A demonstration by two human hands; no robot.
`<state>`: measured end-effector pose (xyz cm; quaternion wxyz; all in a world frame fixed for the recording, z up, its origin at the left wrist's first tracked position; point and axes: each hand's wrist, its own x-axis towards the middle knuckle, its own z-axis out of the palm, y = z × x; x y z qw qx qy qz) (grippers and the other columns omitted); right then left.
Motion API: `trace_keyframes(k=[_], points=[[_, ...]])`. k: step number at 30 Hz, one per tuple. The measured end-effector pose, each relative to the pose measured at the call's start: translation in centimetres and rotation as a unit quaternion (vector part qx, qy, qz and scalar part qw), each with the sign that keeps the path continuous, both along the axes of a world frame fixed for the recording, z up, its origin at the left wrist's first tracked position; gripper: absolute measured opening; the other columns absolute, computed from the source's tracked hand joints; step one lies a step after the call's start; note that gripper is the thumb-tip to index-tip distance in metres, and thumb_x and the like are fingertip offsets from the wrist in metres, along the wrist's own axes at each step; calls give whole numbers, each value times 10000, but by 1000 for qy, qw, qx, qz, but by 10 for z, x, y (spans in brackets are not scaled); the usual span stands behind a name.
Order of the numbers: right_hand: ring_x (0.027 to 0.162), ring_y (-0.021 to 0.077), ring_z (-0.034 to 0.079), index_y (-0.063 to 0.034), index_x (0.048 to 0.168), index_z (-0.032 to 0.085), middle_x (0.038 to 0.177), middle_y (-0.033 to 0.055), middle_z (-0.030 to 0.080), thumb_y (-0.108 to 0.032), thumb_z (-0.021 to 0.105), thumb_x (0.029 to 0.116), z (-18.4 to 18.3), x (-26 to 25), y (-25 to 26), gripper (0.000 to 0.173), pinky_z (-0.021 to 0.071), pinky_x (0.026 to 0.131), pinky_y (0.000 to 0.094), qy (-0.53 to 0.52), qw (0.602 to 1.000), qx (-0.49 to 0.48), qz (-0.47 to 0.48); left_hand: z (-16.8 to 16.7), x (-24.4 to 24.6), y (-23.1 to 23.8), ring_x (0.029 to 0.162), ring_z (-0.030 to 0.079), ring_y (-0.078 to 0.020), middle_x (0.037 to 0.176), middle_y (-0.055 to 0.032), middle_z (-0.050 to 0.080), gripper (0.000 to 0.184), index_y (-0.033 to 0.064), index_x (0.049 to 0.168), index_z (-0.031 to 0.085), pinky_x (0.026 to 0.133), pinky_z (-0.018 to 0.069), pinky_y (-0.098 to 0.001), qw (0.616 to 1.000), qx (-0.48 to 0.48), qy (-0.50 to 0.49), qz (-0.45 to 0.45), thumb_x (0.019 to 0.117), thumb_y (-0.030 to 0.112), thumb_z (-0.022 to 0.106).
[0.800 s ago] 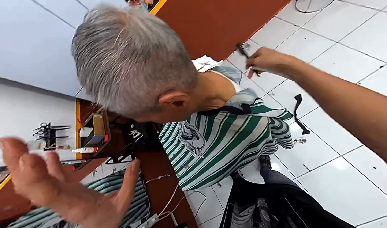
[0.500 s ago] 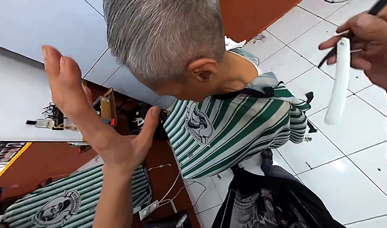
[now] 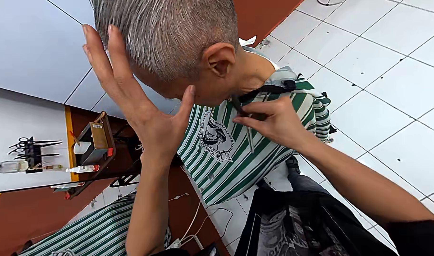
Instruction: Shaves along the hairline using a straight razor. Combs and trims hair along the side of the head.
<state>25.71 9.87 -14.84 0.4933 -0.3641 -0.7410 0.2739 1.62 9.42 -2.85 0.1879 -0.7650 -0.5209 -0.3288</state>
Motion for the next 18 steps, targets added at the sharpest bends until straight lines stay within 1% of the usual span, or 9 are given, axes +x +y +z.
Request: trace_keyframes(k=[1,3,5,7,9,10,12,14,18], points=[[617,120,650,-127,972,799,742,11,731,-326,674,971,0,-6,2,234,512,591,387,-14,1000,5,-8,-3,1,1,1558,145,-394,1672,-249,164,976,9,1605,250,1254,193,-511,1000,1,-2,0,899,462,750],[635,154,665,-127,954,796,738,23,727,-332,670,972,3,-15,7,242,509,599,425,-29,999,7,-10,-7,3,2,1558,139,-407,1670,-263,157,1002,-5,1602,243,1255,187,-521,1000,4,-10,-1,888,471,761],[663,156,692,-138,937,803,756,22,741,-362,666,976,8,-23,13,266,533,618,435,-43,999,-3,-7,-10,5,4,1555,151,-404,1670,-269,152,1030,-28,1601,224,1253,196,-510,1000,7,-26,0,881,464,772],[668,146,690,-155,936,812,773,12,748,-393,664,976,12,-28,18,283,531,625,425,-51,999,-14,-5,-10,9,7,1555,159,-399,1666,-279,150,1041,-45,1597,210,1254,204,-492,999,9,-47,-4,880,453,776],[683,132,690,-169,903,803,773,-7,744,-420,660,975,15,-31,21,298,524,635,425,-59,998,-22,-3,-8,13,17,1533,190,-460,1626,-365,180,1050,-118,1563,240,1251,219,-519,996,39,-73,-36,851,412,801],[691,129,692,-171,892,800,772,-11,743,-426,659,974,16,-32,22,303,524,640,428,-62,998,-26,-1,-8,14,20,1525,203,-472,1610,-388,190,1055,-139,1553,241,1245,233,-526,994,46,-82,-48,841,392,809],[712,127,699,-170,893,804,781,-13,746,-427,657,974,18,-33,23,307,525,655,430,-69,997,-37,3,-9,12,19,1534,200,-440,1624,-369,169,1060,-132,1568,193,1240,252,-514,994,27,-90,-47,861,375,798],[715,126,699,-157,895,806,786,-9,747,-421,660,973,19,-34,25,312,529,662,427,-65,997,-44,7,-12,9,13,1558,167,-375,1661,-294,143,1054,-94,1592,147,1253,232,-472,995,-4,-93,-32,893,382,776],[713,111,695,-161,898,809,799,-16,753,-426,666,970,21,-35,26,310,531,675,415,-67,996,-59,9,-14,8,12,1565,157,-351,1672,-266,139,1044,-77,1597,138,1244,243,-498,994,-19,-100,-31,898,381,763]])
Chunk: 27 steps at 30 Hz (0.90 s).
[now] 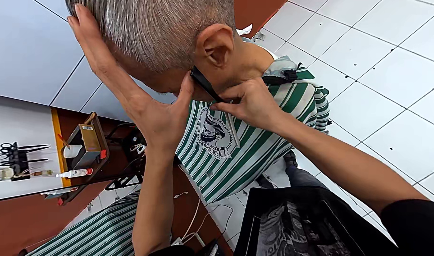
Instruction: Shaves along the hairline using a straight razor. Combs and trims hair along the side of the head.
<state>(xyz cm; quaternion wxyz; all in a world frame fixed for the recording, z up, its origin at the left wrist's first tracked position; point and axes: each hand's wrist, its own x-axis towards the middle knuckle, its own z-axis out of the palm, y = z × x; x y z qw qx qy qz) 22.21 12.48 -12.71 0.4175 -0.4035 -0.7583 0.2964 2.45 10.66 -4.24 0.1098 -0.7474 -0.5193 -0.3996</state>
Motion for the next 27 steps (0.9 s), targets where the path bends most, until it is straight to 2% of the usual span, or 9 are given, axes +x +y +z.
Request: trace_keyframes(k=[4,10,27], points=[[667,107,658,-156,845,789,744,-19,722,-434,672,964,-1,-1,1,325,492,639,403,-1,1000,6,-8,1,2,-1,1557,188,-333,1665,-256,169,1036,-74,1596,138,1231,272,-488,1000,-6,-11,6,897,374,759],[706,117,688,-162,887,809,787,-12,748,-440,665,969,-1,-1,1,324,526,668,420,-3,1000,-5,-4,1,4,-1,1534,245,-319,1649,-265,188,1045,-73,1598,121,1209,317,-460,1000,-11,-13,11,899,390,746],[638,84,635,-148,846,792,729,-18,713,-415,683,960,-4,-4,2,310,482,614,354,15,1000,6,-8,-1,2,2,1537,238,-341,1639,-294,185,1062,-95,1587,129,1214,323,-477,1000,6,-12,5,889,393,762]])
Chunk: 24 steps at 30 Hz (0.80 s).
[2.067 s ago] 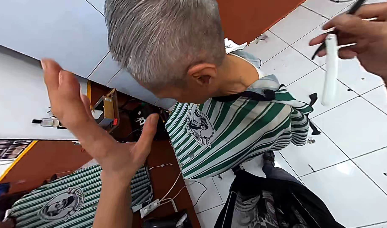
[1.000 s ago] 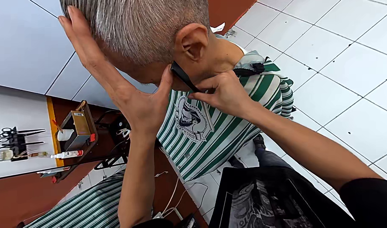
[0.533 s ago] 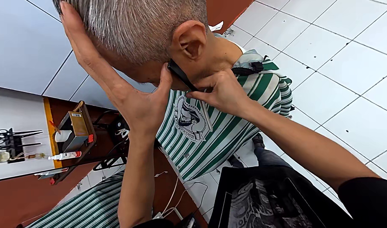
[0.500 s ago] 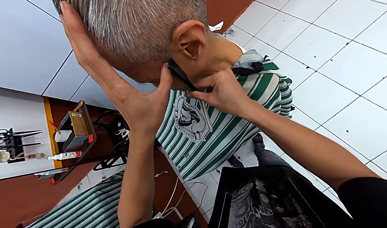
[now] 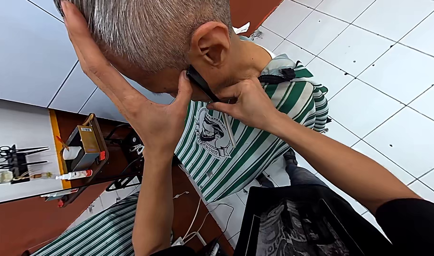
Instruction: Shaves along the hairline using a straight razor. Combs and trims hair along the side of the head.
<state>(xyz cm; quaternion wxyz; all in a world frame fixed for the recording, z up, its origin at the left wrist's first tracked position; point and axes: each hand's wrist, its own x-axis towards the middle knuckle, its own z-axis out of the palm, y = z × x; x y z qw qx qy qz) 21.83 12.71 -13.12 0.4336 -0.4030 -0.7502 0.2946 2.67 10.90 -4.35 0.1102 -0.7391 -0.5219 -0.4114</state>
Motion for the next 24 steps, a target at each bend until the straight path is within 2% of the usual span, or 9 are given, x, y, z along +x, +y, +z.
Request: trace_keyframes(k=[8,14,18,24], points=[[630,67,640,-146,856,795,729,-20,719,-410,685,962,-2,0,1,305,500,614,325,8,1000,1,-1,0,-1,1,1529,256,-338,1641,-285,192,1057,-90,1589,128,1195,339,-472,1000,-1,4,1,895,407,752],[607,76,602,-143,810,775,678,-25,675,-397,690,957,0,-3,1,306,448,592,346,14,1000,0,-1,0,-1,1,1534,241,-342,1638,-292,183,1059,-97,1586,128,1203,334,-464,1000,-4,4,2,887,388,758],[602,47,619,-142,833,788,699,-29,703,-395,690,959,-2,0,3,300,486,597,297,16,1000,7,-5,1,1,0,1533,242,-338,1642,-287,177,1052,-85,1590,127,1202,334,-464,1000,-8,-5,4,893,392,753],[610,70,605,-141,810,773,682,-28,678,-396,693,953,-1,-3,2,303,449,585,337,16,1000,8,3,-1,-1,2,1526,262,-331,1638,-292,195,1049,-95,1586,139,1185,351,-455,1000,-2,6,5,889,394,752]])
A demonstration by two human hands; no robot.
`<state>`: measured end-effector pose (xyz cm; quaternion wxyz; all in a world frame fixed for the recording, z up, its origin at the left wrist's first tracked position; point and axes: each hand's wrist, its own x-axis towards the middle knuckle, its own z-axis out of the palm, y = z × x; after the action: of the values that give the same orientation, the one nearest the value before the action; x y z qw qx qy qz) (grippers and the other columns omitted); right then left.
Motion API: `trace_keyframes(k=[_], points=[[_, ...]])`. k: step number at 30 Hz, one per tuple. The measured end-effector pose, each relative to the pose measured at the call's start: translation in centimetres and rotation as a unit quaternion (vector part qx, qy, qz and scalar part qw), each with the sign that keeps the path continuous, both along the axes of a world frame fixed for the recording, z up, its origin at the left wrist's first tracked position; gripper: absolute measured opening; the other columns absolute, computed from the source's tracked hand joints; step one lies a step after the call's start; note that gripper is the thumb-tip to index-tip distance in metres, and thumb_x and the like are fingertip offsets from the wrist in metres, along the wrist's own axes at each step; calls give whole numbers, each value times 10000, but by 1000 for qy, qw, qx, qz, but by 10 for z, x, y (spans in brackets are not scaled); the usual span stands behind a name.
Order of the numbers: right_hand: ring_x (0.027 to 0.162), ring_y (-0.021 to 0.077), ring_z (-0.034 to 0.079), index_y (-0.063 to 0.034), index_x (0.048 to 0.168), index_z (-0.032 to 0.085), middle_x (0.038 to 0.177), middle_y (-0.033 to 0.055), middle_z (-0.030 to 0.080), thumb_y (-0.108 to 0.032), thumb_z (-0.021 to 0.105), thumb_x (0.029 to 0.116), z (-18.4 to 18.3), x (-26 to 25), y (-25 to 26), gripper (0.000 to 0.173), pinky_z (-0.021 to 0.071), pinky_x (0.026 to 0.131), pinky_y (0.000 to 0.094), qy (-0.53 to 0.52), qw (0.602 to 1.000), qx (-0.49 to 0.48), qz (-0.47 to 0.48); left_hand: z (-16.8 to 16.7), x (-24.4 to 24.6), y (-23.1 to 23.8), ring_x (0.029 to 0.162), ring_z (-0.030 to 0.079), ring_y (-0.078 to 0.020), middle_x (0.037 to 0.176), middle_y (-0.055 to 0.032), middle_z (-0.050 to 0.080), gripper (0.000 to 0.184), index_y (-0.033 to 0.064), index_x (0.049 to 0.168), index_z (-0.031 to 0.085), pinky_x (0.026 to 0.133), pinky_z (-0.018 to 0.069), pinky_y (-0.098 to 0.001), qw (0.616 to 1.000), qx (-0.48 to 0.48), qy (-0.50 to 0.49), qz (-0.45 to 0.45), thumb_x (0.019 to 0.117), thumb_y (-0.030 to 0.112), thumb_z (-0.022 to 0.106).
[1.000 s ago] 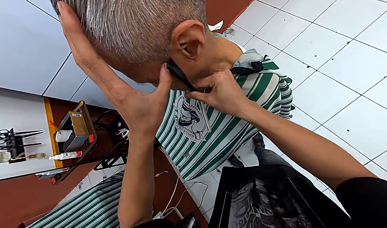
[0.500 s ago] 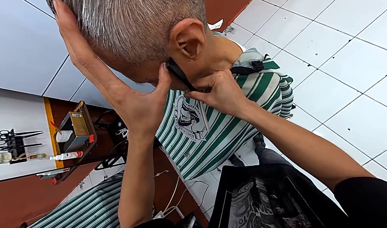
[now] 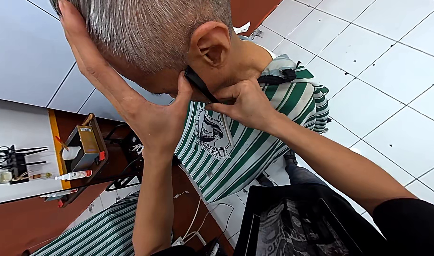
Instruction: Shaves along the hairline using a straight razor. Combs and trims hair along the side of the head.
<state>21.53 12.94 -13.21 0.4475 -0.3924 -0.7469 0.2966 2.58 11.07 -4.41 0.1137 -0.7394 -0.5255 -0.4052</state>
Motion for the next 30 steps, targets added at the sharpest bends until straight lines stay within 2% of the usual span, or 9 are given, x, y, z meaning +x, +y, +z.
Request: trace_keyframes(k=[5,9,14,18,23,27,30], points=[[593,40,616,-140,840,786,700,-29,702,-374,694,961,-1,2,1,279,489,582,283,8,1000,1,-2,2,3,-1,1540,233,-336,1647,-284,176,1056,-95,1587,133,1210,325,-462,1000,-2,-8,0,890,400,753],[617,75,616,-139,831,780,698,-24,691,-387,686,961,0,0,0,295,464,592,339,2,1000,0,2,1,1,-1,1525,262,-342,1632,-297,208,1038,-111,1577,146,1190,346,-458,1000,4,2,-4,893,385,750],[589,37,596,-138,821,777,683,-34,685,-374,691,963,-1,3,1,289,462,574,283,12,1000,3,-5,2,5,-2,1533,248,-333,1642,-290,179,1042,-93,1588,132,1199,335,-453,1000,0,-3,7,895,380,750],[624,68,627,-140,834,785,707,-23,702,-376,692,959,0,1,0,282,477,598,330,7,1000,1,2,2,4,-2,1523,267,-339,1630,-297,206,1035,-98,1582,153,1186,353,-453,1000,5,3,8,888,383,753],[580,32,592,-135,830,783,682,-28,688,-372,696,960,-2,3,1,284,462,572,273,17,1000,9,-9,2,4,-2,1532,251,-333,1641,-287,188,1046,-86,1590,137,1201,337,-458,1000,1,-7,4,889,386,754],[620,69,617,-133,828,782,698,-18,696,-377,689,959,-3,1,0,292,463,594,329,6,1000,9,-6,2,3,-2,1530,252,-340,1637,-294,189,1036,-93,1585,143,1199,342,-467,1000,1,0,3,891,380,750],[609,61,597,-129,820,777,689,-16,684,-370,690,961,-5,1,1,292,446,589,304,15,1000,19,-12,3,4,-2,1537,239,-333,1646,-291,166,1045,-92,1589,124,1202,334,-462,1000,-2,0,1,896,381,747]])
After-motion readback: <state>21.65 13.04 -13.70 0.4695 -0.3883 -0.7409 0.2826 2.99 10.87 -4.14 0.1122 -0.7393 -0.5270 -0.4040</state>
